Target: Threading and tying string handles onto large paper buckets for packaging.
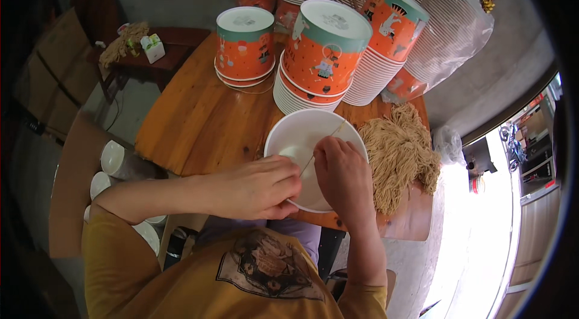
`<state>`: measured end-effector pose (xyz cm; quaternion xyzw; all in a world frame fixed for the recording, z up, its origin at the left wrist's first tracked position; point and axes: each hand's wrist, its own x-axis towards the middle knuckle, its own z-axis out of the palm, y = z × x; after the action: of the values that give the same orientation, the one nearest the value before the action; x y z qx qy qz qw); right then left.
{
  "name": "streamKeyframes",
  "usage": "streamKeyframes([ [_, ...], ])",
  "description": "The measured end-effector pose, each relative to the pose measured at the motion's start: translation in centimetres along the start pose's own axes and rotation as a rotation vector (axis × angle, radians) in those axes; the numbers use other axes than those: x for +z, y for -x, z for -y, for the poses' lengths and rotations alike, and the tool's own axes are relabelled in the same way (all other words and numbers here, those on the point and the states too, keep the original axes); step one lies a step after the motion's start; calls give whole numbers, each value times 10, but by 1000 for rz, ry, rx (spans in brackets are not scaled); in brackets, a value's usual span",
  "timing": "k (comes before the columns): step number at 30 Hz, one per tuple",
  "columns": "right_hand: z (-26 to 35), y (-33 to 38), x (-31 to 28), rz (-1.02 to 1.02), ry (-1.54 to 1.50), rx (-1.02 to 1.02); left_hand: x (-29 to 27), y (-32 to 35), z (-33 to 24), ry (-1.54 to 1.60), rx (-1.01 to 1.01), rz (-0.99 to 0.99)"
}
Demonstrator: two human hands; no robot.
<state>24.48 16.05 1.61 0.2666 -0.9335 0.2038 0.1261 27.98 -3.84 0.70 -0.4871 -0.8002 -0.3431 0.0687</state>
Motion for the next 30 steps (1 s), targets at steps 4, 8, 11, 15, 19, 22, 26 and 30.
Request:
streamKeyframes([
  [4, 6, -5, -2, -56, -20, -8, -13, 2, -5, 67, 24, 15],
  [8, 8, -12, -26, 89, -553, 42, -47, 15, 0, 16, 56, 98],
  [11, -3, -15, -44, 294, -692, -100, -79, 28, 19, -58, 53, 106],
  [15, 12, -33, -36, 406, -619, -283, -118, 46, 31, 179, -245, 42],
  [19, 30, -68, 3, 442, -797, 10, -158, 55, 50, 149, -364, -231],
  [22, 44, -111, 38, 357, -1231, 99, -210, 77, 46, 127, -355, -765],
  [26, 42, -177, 95, 52, -1533, 148, -228, 90, 50, 17, -271, -1104],
  [30, 43, -207, 148, -50, -1717, 276, -183, 93, 70, 202, -424, -981],
])
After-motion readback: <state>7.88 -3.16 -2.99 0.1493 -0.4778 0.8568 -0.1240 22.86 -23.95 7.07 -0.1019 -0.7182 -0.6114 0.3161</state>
